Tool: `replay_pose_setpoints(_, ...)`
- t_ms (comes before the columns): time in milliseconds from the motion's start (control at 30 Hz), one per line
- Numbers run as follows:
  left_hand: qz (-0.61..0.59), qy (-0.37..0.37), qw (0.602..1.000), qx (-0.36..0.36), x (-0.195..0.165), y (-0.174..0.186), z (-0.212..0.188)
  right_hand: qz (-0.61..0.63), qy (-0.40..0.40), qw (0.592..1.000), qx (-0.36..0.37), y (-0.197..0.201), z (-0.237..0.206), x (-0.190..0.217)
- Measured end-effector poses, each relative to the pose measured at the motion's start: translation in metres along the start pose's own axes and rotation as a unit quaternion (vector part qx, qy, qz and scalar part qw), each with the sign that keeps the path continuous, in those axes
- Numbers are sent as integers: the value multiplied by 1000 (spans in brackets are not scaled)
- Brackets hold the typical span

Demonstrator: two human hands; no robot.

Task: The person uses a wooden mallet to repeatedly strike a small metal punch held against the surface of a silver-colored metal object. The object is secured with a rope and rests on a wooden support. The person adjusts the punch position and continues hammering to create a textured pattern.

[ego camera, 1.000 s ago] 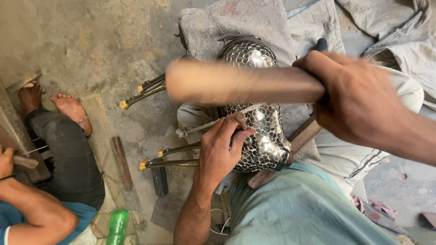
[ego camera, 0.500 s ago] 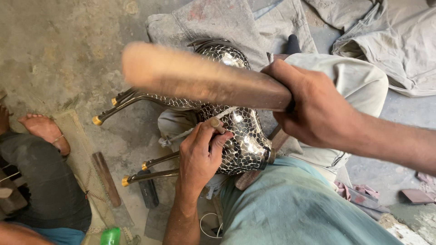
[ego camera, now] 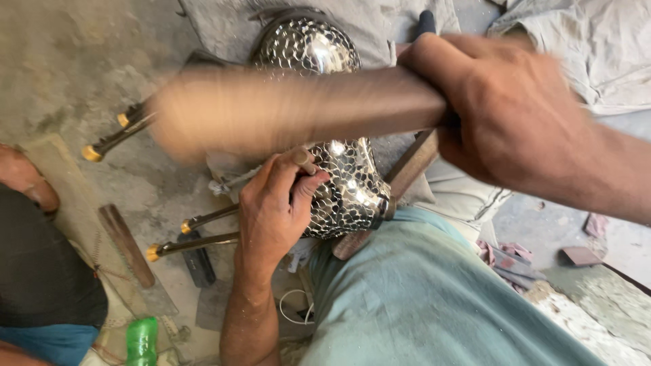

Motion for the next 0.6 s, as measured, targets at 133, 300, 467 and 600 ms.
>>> replay_pose_setpoints(133, -8, 10, 1000, -1, 3, -2, -3, 13, 25, 1000, -1, 5, -1, 2)
replay_pose_setpoints(300, 6, 45, 999, 28, 4, 1, -3, -132, 16, 991, 18, 3, 1, 5)
replay_pose_setpoints(467, 3, 35, 999, 1, 2, 3, 1, -117, -11, 993, 34, 3, 0, 7)
replay_pose_setpoints(600, -13, 45, 999, 9, 2, 5, 2, -98, -49, 993, 54, 3, -1, 11)
Point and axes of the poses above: each hand's wrist, its own z-axis towards the middle knuckle, its own y-axis out of the back of the hand, x = y × z, the point moved 1 cm from there along z, towards the middle knuckle, and after that the axes turned 12 degrees about -y, right-handed, at the moved point
